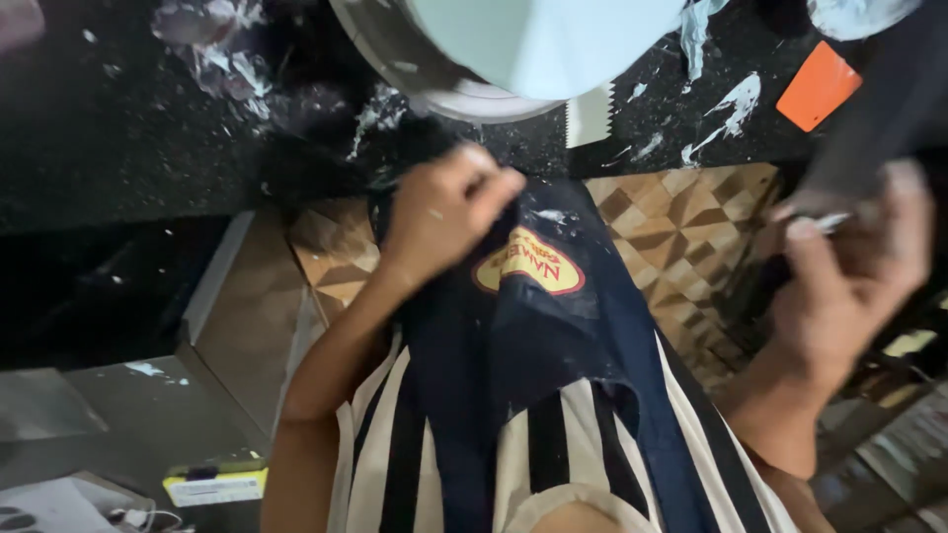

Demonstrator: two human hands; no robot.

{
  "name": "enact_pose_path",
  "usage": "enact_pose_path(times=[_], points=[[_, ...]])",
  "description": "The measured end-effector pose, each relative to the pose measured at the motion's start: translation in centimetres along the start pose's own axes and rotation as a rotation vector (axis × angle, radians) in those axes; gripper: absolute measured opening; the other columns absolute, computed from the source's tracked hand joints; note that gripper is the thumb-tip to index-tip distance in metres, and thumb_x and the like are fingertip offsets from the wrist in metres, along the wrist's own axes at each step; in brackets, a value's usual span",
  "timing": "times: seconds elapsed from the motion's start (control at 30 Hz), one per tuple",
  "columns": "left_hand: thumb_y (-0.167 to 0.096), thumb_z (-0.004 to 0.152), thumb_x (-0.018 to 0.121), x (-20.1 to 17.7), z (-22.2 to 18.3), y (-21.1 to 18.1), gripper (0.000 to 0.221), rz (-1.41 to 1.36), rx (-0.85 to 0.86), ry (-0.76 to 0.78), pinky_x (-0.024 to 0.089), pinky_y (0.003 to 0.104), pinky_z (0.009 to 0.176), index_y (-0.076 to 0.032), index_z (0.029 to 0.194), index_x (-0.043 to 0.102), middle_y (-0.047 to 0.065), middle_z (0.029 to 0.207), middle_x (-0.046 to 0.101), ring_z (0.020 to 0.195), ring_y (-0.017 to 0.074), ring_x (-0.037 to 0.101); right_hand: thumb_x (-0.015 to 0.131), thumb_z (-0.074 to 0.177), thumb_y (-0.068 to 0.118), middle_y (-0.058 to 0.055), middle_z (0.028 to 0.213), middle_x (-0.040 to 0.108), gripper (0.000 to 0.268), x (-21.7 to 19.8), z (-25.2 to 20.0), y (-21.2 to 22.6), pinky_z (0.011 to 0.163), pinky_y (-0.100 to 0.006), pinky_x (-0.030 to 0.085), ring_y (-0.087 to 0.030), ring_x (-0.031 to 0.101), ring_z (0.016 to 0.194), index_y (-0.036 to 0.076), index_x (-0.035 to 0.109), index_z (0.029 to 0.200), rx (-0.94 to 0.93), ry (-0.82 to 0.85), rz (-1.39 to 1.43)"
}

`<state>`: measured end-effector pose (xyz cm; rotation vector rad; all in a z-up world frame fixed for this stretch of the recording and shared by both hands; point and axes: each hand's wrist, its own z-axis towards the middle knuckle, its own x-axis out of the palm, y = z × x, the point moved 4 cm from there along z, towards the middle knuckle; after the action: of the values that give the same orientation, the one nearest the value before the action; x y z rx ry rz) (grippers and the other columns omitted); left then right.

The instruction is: The recorder uses a palette knife to scrape icing from the sides of a cake and then cleans the knife with a plastic scraper.

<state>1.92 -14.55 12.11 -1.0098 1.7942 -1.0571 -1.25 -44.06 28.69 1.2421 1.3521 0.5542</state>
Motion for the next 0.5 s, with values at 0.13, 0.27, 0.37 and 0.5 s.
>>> enact_pose_path(times=[0.13, 0.27, 0.37, 0.5], points=[[-0.02, 0.102, 0.07, -0.3, 0.6, 9.2, 0.019, -0.206, -0.212, -0.059, 0.06, 0.035, 0.075, -0.005, 0.111, 0.066, 0.01, 0.099, 0.073, 0.086, 0.0214, 0.073, 0.065, 0.108, -0.004, -0.011, 0.11, 0.066, 0.051, -2.4, -1.5, -5.1, 0.08, -0.026, 0.053, -0.015, 0.063, 0.087, 0.0, 0.045, 0.155, -0.018, -0.036, 0.041], [-0.012, 0.103, 0.06, 0.7, 1.1, 10.0, 0.056, -1.14, -0.219, -0.169, 0.053, 0.039, 0.105, -0.011, 0.153, 0.035, 0.01, 0.149, 0.052, 0.129, 0.0226, 0.058, 0.063, 0.11, -0.004, -0.01, 0.119, 0.062, 0.048, -0.1, 0.0, -5.0, 0.082, -0.024, 0.049, -0.014, 0.059, 0.093, -0.002, 0.049, 0.156, -0.048, 0.0, -0.062], [-0.006, 0.098, 0.059, 2.1, 0.9, 10.6, 0.066, -1.22, -0.28, -0.067, 0.051, 0.042, 0.109, -0.011, 0.154, 0.026, 0.011, 0.15, 0.048, 0.135, 0.0259, 0.055, 0.065, 0.108, -0.007, -0.009, 0.12, 0.059, 0.047, 1.8, 1.3, -5.2, 0.082, -0.024, 0.044, -0.014, 0.053, 0.093, -0.001, 0.054, 0.153, -0.171, 0.085, -0.263], [-0.004, 0.103, 0.061, 2.0, 1.0, 12.6, 0.063, -1.011, -0.351, 0.124, 0.046, 0.044, 0.11, -0.003, 0.158, 0.031, 0.016, 0.146, 0.049, 0.134, 0.0281, 0.052, 0.065, 0.103, -0.018, -0.014, 0.118, 0.055, 0.052, 4.6, 3.1, -3.4, 0.099, -0.03, 0.048, -0.024, 0.058, 0.109, 0.0, 0.057, 0.151, -0.446, 0.174, -0.477]])
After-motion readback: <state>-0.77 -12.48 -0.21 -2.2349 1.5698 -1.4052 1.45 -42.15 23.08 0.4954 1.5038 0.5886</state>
